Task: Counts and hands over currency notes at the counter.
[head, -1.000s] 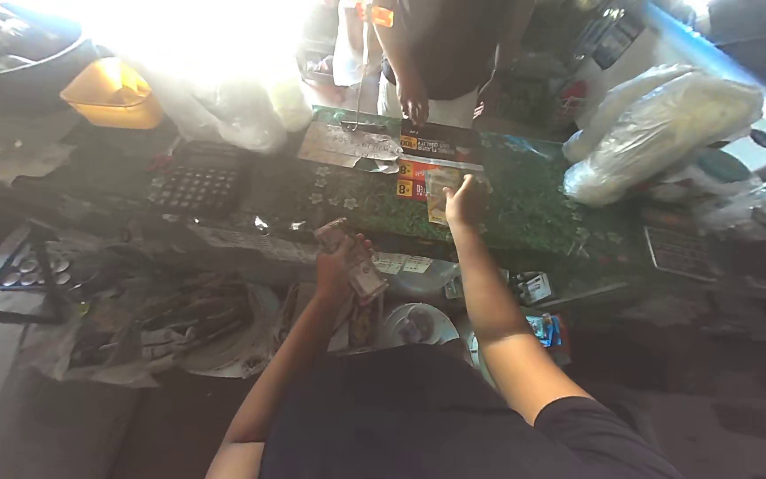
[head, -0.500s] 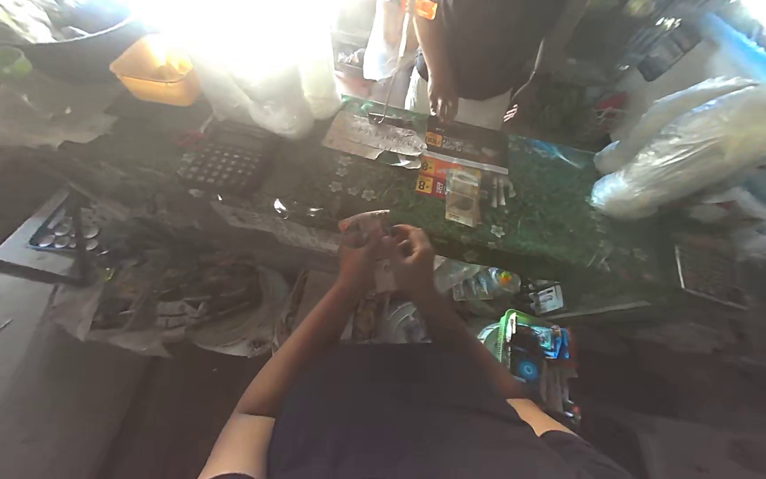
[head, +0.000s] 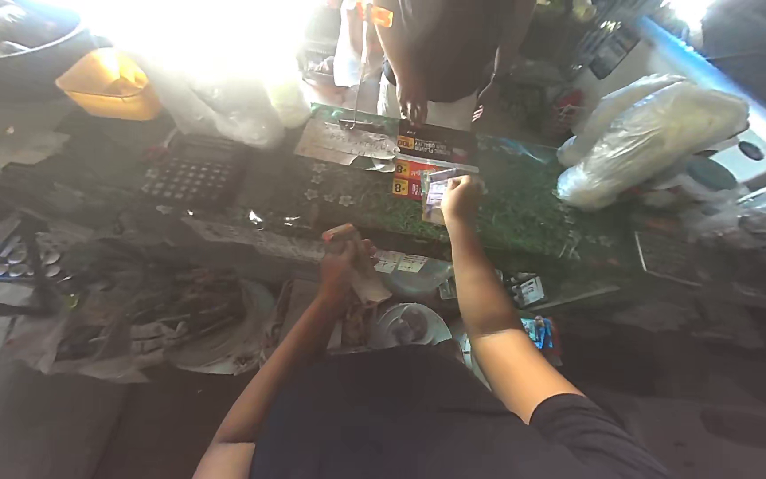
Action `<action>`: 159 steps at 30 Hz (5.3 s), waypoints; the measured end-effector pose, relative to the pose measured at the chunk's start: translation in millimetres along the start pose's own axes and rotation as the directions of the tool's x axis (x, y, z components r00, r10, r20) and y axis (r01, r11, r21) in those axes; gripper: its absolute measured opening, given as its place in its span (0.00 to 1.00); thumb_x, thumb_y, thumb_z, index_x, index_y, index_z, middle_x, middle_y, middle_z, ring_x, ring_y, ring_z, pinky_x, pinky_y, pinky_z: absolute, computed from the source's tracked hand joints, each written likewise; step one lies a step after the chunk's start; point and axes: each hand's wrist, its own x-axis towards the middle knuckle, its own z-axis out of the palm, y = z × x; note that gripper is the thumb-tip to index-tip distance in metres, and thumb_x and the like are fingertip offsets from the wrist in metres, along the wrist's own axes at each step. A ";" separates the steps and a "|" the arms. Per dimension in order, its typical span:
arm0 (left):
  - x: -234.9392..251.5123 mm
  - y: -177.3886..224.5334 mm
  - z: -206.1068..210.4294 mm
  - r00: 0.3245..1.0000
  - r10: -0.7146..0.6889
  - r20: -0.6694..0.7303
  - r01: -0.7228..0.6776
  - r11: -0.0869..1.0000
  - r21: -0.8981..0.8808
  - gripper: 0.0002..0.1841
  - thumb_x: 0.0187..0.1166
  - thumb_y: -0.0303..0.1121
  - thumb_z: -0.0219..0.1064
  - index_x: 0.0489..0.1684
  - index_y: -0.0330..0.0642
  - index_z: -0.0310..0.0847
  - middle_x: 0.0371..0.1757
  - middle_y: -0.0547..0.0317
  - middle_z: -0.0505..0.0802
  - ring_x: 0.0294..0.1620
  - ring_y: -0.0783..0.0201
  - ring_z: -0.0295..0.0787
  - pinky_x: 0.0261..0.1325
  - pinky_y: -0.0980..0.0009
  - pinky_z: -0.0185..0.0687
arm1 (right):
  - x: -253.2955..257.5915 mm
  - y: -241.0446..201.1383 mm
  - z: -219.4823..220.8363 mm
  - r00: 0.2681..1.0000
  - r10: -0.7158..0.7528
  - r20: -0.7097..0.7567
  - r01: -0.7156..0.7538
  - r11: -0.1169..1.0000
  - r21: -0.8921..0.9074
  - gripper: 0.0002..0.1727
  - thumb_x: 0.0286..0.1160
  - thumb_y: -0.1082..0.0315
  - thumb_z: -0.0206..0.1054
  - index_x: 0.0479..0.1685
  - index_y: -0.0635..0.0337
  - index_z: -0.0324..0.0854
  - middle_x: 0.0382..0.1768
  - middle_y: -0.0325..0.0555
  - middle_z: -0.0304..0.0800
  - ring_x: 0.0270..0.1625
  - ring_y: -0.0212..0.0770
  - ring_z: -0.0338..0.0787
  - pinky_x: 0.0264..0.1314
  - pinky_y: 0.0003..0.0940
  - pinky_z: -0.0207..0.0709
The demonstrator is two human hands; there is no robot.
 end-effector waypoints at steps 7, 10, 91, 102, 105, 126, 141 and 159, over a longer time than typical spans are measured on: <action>3.1 -0.3 -3.1 0.998 0.068 -0.011 -0.066 0.993 0.102 0.18 0.86 0.33 0.66 0.67 0.29 0.75 0.49 0.42 0.95 0.46 0.51 0.97 0.53 0.55 0.95 | -8.4 10.2 24.1 0.953 -0.220 -0.210 0.202 0.974 -0.104 0.32 0.78 0.62 0.70 0.79 0.68 0.71 0.77 0.71 0.74 0.82 0.67 0.72 0.85 0.55 0.67; 5.9 -1.6 -6.6 0.995 0.090 -0.036 -0.081 0.975 0.206 0.23 0.82 0.40 0.71 0.67 0.32 0.77 0.47 0.45 0.94 0.44 0.54 0.95 0.50 0.55 0.94 | -53.2 -4.7 -1.5 0.900 -0.378 -0.217 0.409 0.905 0.121 0.26 0.83 0.58 0.66 0.70 0.70 0.78 0.64 0.71 0.83 0.69 0.67 0.83 0.77 0.57 0.74; 9.0 -6.7 -4.7 0.986 0.156 0.054 -0.155 0.987 -0.034 0.19 0.95 0.42 0.48 0.67 0.37 0.74 0.49 0.48 0.96 0.44 0.55 0.97 0.51 0.58 0.95 | -124.0 -5.3 -59.7 0.969 -0.231 0.085 0.136 0.792 0.596 0.22 0.90 0.50 0.59 0.62 0.61 0.79 0.41 0.49 0.86 0.37 0.41 0.87 0.42 0.45 0.85; -1.0 -4.6 -3.2 0.936 0.341 0.087 -0.352 0.891 0.286 0.10 0.81 0.30 0.69 0.55 0.39 0.85 0.39 0.57 0.93 0.36 0.67 0.89 0.41 0.63 0.89 | -157.3 -1.4 -54.6 0.747 -0.601 0.284 0.139 0.559 0.818 0.02 0.69 0.72 0.76 0.38 0.59 0.91 0.65 0.45 0.87 0.60 0.35 0.89 0.59 0.32 0.88; -7.5 -3.8 2.7 0.963 0.254 0.095 -0.271 0.916 0.296 0.09 0.84 0.27 0.63 0.56 0.41 0.84 0.39 0.59 0.92 0.34 0.68 0.87 0.37 0.66 0.87 | -168.8 -6.5 -35.6 0.802 -0.520 0.295 0.050 0.549 0.834 0.04 0.71 0.73 0.76 0.41 0.62 0.94 0.57 0.46 0.94 0.56 0.36 0.93 0.57 0.34 0.90; -7.6 2.1 5.2 0.989 0.149 0.025 -0.150 0.983 0.101 0.13 0.93 0.31 0.53 0.60 0.31 0.79 0.48 0.47 0.96 0.48 0.58 0.96 0.53 0.60 0.93 | 5.4 29.6 12.0 0.983 -0.177 0.047 0.173 0.981 0.090 0.14 0.78 0.73 0.69 0.60 0.64 0.89 0.68 0.63 0.86 0.75 0.62 0.81 0.81 0.57 0.69; -3.1 -6.9 11.4 0.975 0.167 0.147 -0.206 0.930 0.303 0.11 0.87 0.35 0.65 0.57 0.38 0.83 0.39 0.58 0.93 0.36 0.67 0.91 0.43 0.65 0.90 | -182.8 -4.3 -7.6 0.841 -0.433 0.324 0.183 0.792 0.583 0.29 0.81 0.56 0.68 0.76 0.65 0.74 0.52 0.59 0.92 0.51 0.51 0.93 0.57 0.54 0.87; 3.6 -1.2 -27.8 0.970 0.195 0.142 -0.226 0.941 0.252 0.29 0.97 0.43 0.31 0.71 0.34 0.76 0.65 0.47 0.91 0.62 0.57 0.91 0.65 0.60 0.86 | -7.2 5.0 -107.0 0.885 -0.231 -0.403 0.243 0.970 -0.020 0.13 0.78 0.73 0.64 0.52 0.62 0.92 0.59 0.65 0.88 0.64 0.62 0.88 0.68 0.55 0.80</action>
